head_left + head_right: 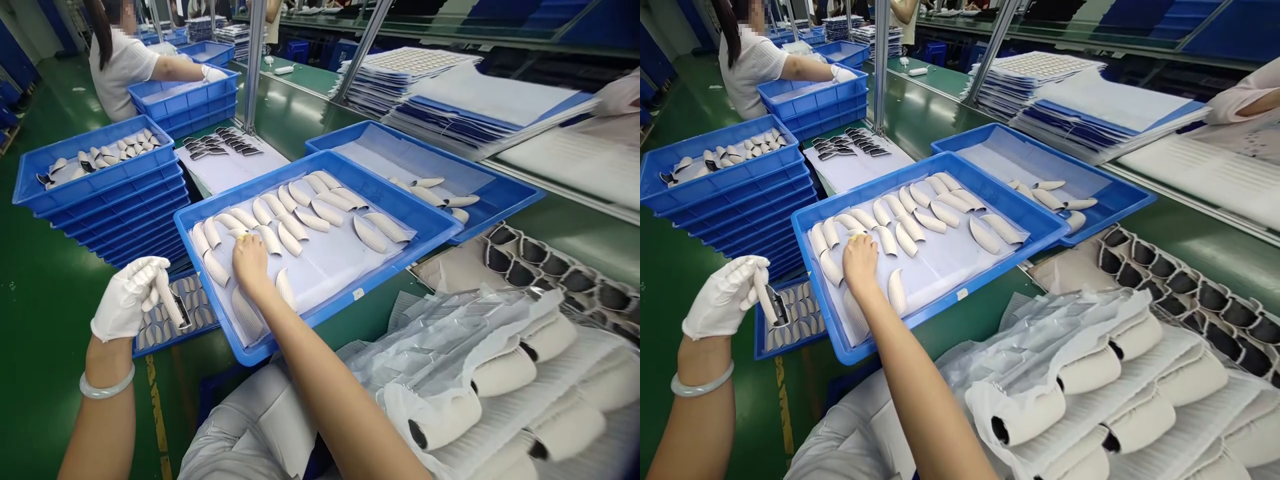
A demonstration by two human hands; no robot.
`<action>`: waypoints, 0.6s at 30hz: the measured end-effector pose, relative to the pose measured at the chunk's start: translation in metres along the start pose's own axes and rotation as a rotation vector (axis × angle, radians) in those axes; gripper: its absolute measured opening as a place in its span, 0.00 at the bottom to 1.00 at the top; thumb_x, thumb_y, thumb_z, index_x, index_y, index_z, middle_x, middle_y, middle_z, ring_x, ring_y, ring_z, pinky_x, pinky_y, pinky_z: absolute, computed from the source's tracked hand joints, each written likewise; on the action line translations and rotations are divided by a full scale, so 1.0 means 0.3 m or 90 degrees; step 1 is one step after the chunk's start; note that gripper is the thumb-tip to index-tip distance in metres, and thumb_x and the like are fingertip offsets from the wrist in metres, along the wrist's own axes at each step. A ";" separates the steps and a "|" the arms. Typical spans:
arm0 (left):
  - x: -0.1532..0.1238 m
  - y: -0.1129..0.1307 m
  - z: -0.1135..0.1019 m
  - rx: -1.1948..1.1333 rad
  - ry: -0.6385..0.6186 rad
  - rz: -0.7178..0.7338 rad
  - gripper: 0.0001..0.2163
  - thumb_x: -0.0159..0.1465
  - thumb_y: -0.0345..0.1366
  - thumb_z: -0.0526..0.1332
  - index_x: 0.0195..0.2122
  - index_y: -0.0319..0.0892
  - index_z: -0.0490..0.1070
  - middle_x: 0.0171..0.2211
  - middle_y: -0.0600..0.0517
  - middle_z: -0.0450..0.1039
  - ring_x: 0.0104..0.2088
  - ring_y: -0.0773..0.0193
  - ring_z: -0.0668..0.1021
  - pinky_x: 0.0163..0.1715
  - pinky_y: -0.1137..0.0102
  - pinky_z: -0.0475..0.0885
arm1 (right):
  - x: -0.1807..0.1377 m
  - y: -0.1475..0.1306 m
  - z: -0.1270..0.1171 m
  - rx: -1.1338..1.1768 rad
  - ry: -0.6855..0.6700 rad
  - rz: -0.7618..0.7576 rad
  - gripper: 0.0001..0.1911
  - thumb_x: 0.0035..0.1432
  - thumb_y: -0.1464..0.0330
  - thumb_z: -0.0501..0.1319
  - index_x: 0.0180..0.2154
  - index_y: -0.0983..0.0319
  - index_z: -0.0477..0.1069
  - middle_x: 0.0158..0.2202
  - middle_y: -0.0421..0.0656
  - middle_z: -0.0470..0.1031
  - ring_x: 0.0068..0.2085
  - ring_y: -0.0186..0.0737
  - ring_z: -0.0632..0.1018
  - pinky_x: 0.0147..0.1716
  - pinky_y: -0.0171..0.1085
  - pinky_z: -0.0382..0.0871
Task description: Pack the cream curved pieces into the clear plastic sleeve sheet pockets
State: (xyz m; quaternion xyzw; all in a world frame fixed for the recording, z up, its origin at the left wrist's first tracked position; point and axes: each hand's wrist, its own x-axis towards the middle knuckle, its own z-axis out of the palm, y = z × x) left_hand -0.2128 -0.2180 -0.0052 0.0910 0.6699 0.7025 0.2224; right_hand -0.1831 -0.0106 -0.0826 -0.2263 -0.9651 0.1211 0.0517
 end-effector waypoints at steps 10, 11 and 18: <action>-0.014 -0.031 0.121 -0.015 -0.054 -0.038 0.18 0.54 0.46 0.69 0.39 0.38 0.74 0.18 0.56 0.69 0.13 0.77 0.63 0.11 0.80 0.56 | -0.048 0.107 -0.116 0.283 0.021 0.107 0.15 0.60 0.71 0.57 0.47 0.74 0.70 0.50 0.62 0.70 0.54 0.57 0.69 0.52 0.50 0.63; -0.016 -0.033 0.138 -0.019 -0.060 -0.042 0.19 0.54 0.46 0.69 0.39 0.38 0.74 0.18 0.56 0.69 0.13 0.77 0.63 0.11 0.81 0.56 | -0.104 0.109 -0.143 0.331 0.020 0.110 0.16 0.61 0.69 0.56 0.48 0.73 0.69 0.49 0.60 0.72 0.53 0.56 0.71 0.51 0.49 0.65; -0.066 -0.042 0.282 -0.028 -0.236 -0.100 0.17 0.54 0.45 0.69 0.39 0.38 0.76 0.13 0.57 0.66 0.12 0.76 0.64 0.12 0.81 0.57 | -0.558 0.131 -0.271 0.977 -0.144 0.224 0.22 0.58 0.53 0.60 0.43 0.64 0.71 0.42 0.50 0.77 0.39 0.44 0.79 0.42 0.41 0.73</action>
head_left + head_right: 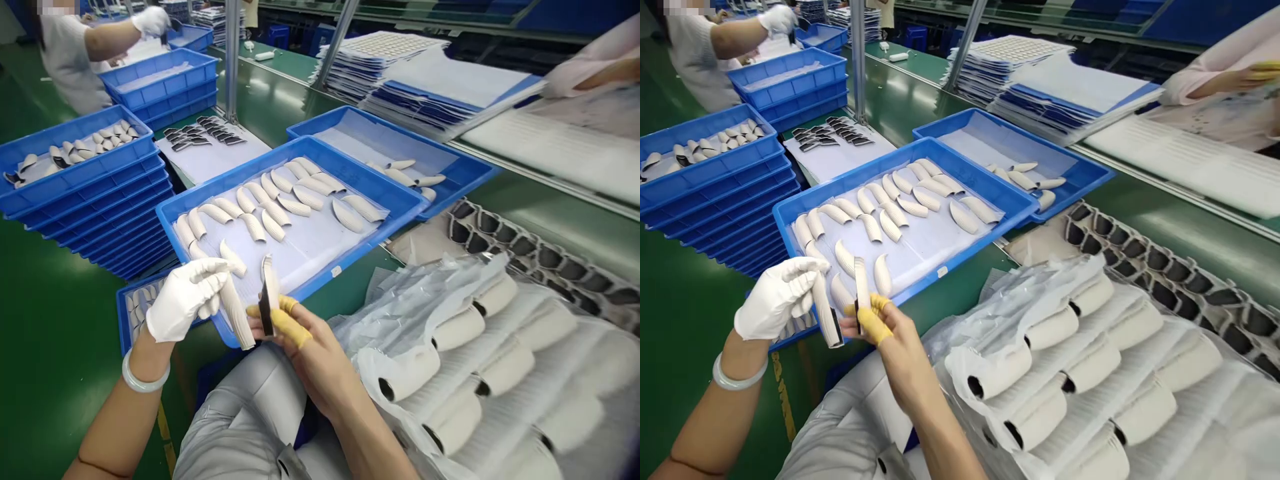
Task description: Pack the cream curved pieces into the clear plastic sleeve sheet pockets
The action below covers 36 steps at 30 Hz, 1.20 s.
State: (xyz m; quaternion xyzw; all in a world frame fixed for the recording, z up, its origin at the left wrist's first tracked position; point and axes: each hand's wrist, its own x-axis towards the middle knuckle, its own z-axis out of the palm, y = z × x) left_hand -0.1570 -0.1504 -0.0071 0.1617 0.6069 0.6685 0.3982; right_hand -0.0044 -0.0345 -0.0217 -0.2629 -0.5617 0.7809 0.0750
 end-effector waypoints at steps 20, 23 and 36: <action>-0.085 -0.010 0.381 0.290 -0.110 0.212 0.07 0.61 0.35 0.61 0.31 0.42 0.78 0.14 0.59 0.65 0.15 0.74 0.64 0.16 0.78 0.63 | -0.352 -0.007 -0.102 0.179 0.047 0.004 0.29 0.49 0.55 0.69 0.49 0.62 0.67 0.34 0.40 0.71 0.29 0.31 0.74 0.28 0.32 0.74; -0.102 0.009 0.426 0.278 -0.143 0.182 0.07 0.61 0.36 0.61 0.32 0.41 0.78 0.14 0.58 0.65 0.14 0.74 0.64 0.14 0.78 0.62 | -0.398 -0.020 -0.126 0.189 0.052 -0.009 0.26 0.50 0.56 0.69 0.47 0.62 0.68 0.37 0.40 0.71 0.28 0.30 0.74 0.28 0.31 0.75; -0.171 0.020 0.560 0.458 -0.187 0.354 0.01 0.55 0.31 0.65 0.29 0.42 0.77 0.29 0.55 0.79 0.30 0.68 0.79 0.33 0.78 0.75 | -0.462 -0.030 -0.197 0.063 0.105 -0.001 0.19 0.57 0.52 0.61 0.32 0.61 0.66 0.25 0.39 0.72 0.28 0.38 0.75 0.25 0.34 0.71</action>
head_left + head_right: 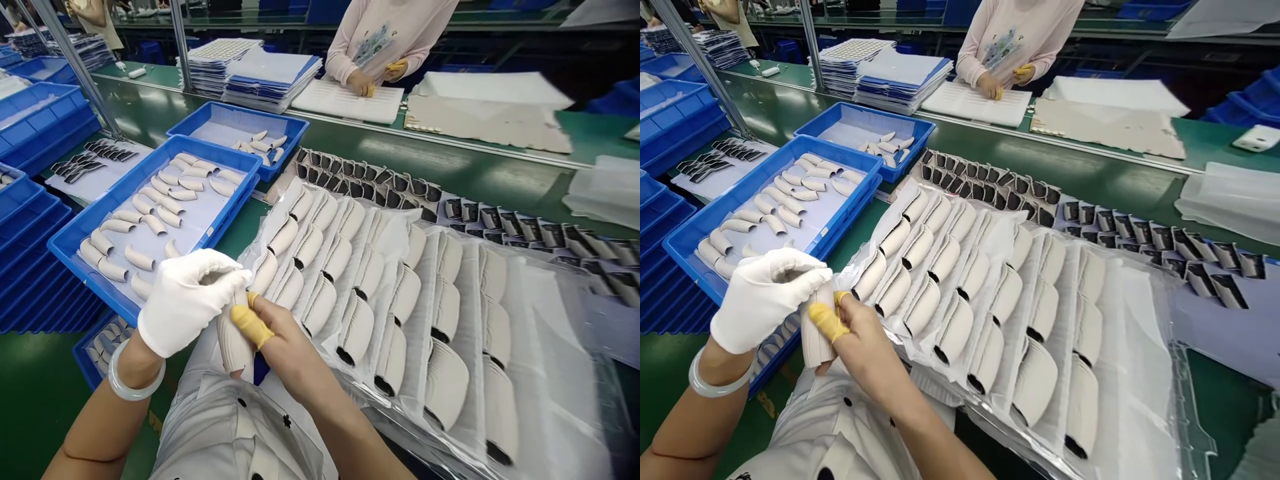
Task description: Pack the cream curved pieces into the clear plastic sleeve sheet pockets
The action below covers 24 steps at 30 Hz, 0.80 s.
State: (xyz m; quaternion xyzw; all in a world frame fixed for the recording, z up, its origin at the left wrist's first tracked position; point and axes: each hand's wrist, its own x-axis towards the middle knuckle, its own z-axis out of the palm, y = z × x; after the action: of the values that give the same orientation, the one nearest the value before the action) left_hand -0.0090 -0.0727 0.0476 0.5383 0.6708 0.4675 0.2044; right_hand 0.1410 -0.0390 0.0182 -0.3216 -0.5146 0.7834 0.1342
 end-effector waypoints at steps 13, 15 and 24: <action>-0.013 0.020 0.009 -0.193 0.017 0.034 0.04 0.56 0.30 0.68 0.30 0.46 0.77 0.29 0.58 0.79 0.31 0.73 0.79 0.33 0.82 0.73 | -0.123 0.015 0.035 0.071 -0.015 -0.148 0.36 0.50 0.59 0.70 0.58 0.58 0.60 0.41 0.47 0.75 0.39 0.44 0.78 0.36 0.39 0.75; -0.020 0.016 0.016 -0.204 0.004 0.032 0.03 0.56 0.30 0.68 0.30 0.45 0.78 0.30 0.57 0.79 0.31 0.72 0.79 0.34 0.81 0.73 | -0.119 0.018 0.034 0.066 0.022 -0.129 0.27 0.54 0.55 0.66 0.52 0.60 0.64 0.39 0.46 0.74 0.38 0.42 0.77 0.36 0.39 0.74; -0.003 -0.032 0.086 -0.429 0.007 -0.091 0.12 0.55 0.44 0.68 0.27 0.41 0.73 0.25 0.54 0.72 0.25 0.69 0.73 0.26 0.75 0.70 | -0.132 0.034 0.037 -0.113 0.146 -0.212 0.20 0.54 0.55 0.65 0.42 0.61 0.67 0.31 0.42 0.68 0.30 0.37 0.69 0.30 0.38 0.67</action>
State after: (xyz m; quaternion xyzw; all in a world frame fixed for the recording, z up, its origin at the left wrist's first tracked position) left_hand 0.0062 -0.0630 0.0269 0.3898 0.5157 0.6501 0.3995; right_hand 0.1651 -0.0727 0.0266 -0.3301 -0.6090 0.6600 0.2906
